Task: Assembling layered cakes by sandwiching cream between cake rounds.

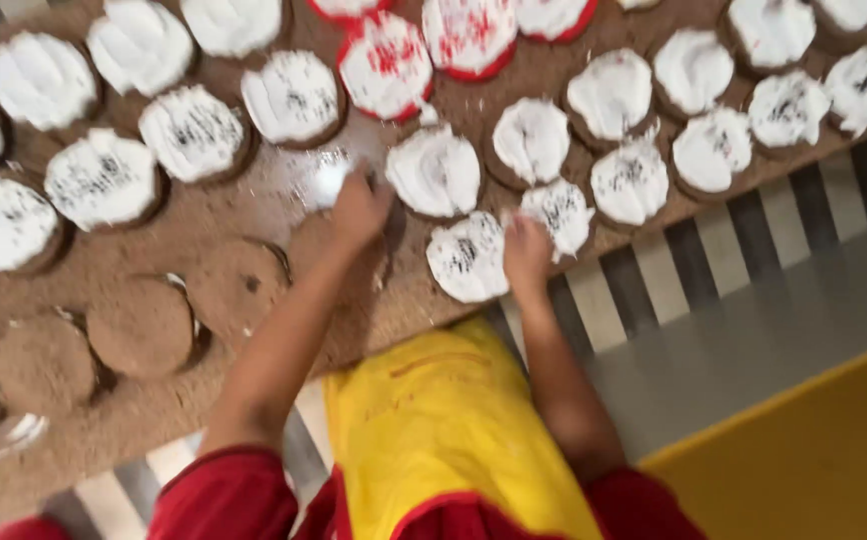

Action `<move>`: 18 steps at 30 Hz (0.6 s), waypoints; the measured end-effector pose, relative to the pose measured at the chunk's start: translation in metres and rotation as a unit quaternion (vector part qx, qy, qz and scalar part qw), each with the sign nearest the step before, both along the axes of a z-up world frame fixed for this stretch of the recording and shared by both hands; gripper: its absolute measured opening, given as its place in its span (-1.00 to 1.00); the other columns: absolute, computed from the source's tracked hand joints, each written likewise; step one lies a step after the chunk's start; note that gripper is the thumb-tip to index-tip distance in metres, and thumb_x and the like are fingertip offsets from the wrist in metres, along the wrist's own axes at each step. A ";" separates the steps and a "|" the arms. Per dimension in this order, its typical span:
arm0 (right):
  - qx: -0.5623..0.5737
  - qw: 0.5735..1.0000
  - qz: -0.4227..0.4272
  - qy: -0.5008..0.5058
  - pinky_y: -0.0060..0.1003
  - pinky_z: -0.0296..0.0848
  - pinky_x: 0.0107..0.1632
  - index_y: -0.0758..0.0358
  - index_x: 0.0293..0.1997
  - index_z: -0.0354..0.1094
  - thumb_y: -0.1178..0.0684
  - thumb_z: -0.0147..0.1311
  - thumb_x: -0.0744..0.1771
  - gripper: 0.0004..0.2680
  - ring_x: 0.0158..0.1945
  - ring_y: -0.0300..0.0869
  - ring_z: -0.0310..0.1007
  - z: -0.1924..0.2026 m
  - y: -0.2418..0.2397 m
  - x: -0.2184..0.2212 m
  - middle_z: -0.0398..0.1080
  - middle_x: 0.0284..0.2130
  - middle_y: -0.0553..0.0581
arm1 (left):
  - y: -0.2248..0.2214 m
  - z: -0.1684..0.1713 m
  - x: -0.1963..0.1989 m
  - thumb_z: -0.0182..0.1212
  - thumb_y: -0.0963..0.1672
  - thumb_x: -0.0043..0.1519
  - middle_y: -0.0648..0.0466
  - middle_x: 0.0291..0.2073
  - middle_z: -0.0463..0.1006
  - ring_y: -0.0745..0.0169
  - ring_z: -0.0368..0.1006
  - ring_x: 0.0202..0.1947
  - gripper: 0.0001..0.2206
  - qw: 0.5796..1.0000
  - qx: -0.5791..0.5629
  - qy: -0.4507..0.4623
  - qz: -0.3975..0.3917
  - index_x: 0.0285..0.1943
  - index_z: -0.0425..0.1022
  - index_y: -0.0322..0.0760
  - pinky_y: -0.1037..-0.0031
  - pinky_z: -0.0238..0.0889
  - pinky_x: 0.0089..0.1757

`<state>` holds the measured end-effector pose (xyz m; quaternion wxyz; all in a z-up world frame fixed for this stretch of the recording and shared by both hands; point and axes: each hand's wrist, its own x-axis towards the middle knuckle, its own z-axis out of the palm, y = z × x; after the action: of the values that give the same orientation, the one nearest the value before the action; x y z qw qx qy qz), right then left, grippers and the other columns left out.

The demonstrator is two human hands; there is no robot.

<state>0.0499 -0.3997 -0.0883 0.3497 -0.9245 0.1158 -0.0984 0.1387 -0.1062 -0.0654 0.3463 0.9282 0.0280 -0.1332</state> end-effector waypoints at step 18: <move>0.451 0.869 -0.047 0.200 -0.37 0.54 -0.29 0.31 0.16 0.29 0.27 0.09 0.28 -0.69 -0.24 -0.25 0.52 0.021 0.007 0.040 0.48 -0.15 0.15 | -0.048 0.014 -0.016 0.03 -0.11 0.32 0.07 -0.16 0.64 0.21 0.58 -0.16 -0.77 0.778 -0.496 0.223 0.314 0.09 0.48 -0.24 0.39 0.54 -0.14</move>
<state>0.0900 -0.3928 -0.0676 0.6927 -0.6598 0.2580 0.1352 0.1226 -0.1540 -0.0510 0.7653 0.5122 0.3248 -0.2155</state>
